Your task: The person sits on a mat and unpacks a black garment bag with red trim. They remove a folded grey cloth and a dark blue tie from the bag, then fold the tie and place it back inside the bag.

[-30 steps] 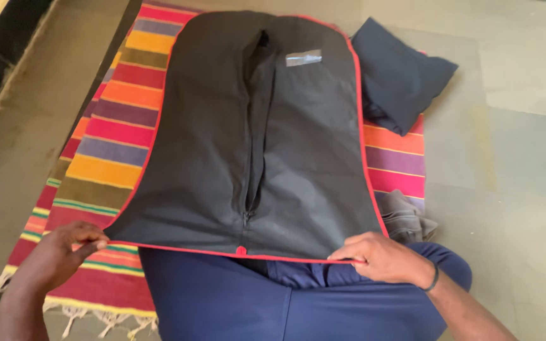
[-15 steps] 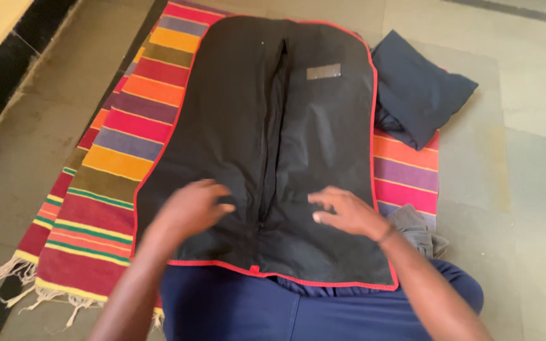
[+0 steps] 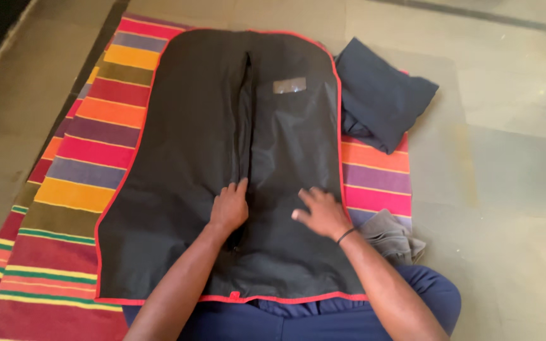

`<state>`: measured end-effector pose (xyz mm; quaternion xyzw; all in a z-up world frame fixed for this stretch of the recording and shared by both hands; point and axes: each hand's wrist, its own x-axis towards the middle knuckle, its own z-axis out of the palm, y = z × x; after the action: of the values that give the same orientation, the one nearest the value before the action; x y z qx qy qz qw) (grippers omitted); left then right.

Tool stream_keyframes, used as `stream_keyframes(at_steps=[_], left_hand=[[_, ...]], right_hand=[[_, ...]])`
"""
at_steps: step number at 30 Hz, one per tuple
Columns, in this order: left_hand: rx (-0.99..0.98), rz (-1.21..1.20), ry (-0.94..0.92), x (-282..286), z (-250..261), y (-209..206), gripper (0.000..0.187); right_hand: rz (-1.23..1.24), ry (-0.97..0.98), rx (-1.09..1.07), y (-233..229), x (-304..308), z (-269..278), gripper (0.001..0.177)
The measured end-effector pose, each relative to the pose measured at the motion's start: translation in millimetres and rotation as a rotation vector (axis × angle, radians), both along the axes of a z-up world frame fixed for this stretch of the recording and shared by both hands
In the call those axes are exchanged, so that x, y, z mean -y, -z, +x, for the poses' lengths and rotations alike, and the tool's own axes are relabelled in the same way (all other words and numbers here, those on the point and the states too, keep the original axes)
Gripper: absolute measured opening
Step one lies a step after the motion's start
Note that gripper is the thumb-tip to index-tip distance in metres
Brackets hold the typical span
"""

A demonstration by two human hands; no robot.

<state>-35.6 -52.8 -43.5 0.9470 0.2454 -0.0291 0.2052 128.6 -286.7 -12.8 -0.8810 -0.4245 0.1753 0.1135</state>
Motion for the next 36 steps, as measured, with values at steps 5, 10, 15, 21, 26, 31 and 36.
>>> stream_keyframes(at_steps=[5,10,15,21,26,31,36], left_hand=[[0.014,-0.374,-0.165,-12.5,-2.5,-31.0,0.064],[-0.202,-0.174,-0.143,1.1,7.9,-45.3,0.061],[-0.158,-0.164,-0.241,-7.3,9.1,-23.6,0.042],[-0.175,-0.219,-0.27,-15.3,-3.7,-49.2,0.048],[-0.372,-0.103,-0.025,12.2,-0.1,-53.4,0.059],[-0.285,-0.176,-0.163,-12.4,0.2,-21.0,0.047],[-0.381,-0.114,-0.228,-25.2,-5.1,-12.6,0.042]], right_hand=[[0.136,0.369,0.259,14.5,6.5,37.8,0.073],[0.129,0.488,-0.05,46.9,27.4,69.3,0.081],[0.155,0.478,-0.092,48.5,37.0,78.7,0.082],[0.054,0.454,-0.097,52.9,45.0,81.2,0.086],[-0.058,0.482,-0.115,62.8,42.7,81.7,0.088],[-0.03,0.45,-0.091,75.7,45.7,88.9,0.089],[-0.053,0.44,-0.084,80.6,46.2,90.7,0.092]])
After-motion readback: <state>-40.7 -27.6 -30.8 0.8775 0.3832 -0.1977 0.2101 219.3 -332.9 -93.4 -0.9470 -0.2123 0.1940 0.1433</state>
